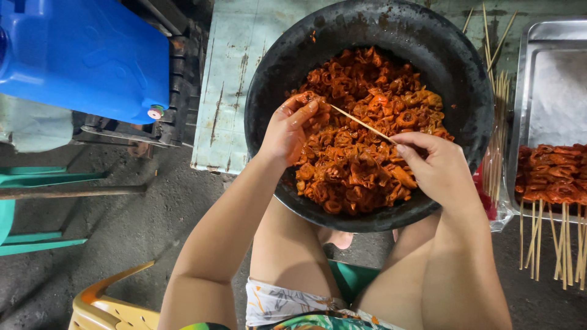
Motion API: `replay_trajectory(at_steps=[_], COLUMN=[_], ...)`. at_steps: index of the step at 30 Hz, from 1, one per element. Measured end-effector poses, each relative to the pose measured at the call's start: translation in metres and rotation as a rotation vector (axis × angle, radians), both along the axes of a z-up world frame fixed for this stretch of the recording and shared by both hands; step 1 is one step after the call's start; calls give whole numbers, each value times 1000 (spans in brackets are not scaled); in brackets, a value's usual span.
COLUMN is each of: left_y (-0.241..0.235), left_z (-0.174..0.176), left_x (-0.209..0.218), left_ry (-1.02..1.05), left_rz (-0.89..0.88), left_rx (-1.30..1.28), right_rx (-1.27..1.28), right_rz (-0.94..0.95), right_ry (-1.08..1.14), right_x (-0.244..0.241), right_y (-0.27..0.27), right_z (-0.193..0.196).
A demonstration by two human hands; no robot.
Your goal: The person threads small pieces of marinated meat onto wooden skewers by hand, transferring the finished skewers from a large black bowl to a metal tray.
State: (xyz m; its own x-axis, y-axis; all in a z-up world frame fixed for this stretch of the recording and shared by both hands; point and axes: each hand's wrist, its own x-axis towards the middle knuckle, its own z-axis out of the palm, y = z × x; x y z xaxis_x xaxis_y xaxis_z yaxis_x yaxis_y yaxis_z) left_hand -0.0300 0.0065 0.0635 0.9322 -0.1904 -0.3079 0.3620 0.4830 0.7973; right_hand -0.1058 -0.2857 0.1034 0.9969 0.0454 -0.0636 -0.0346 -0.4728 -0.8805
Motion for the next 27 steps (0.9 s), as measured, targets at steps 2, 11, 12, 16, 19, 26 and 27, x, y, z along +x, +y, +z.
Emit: replay_trajectory(at_steps=[2, 11, 12, 16, 19, 26, 27], left_y=[-2, -7, -10, -20, -25, -27, -27], left_z=[-3, -13, -12, -3, 6, 21, 21], left_x=[-1, 0, -1, -8, -19, -19, -18], left_ry=[-3, -105, -170, -374, -353, -346, -336], left_rz=[-6, -4, 2, 66, 77, 77, 104], left_rx=[23, 48, 97, 252, 435, 444, 400], right_rx=[20, -18, -39, -25, -59, -57, -51], right_rz=[6, 20, 6, 20, -16, -69, -69], right_ry=[-19, -53, -28, -97, -106, -37, -32], right_x=[-1, -1, -2, -1, -6, -7, -7], right_y=[0, 2, 3, 8, 16, 26, 25], right_z=[-2, -6, -6, -1, 3, 12, 12])
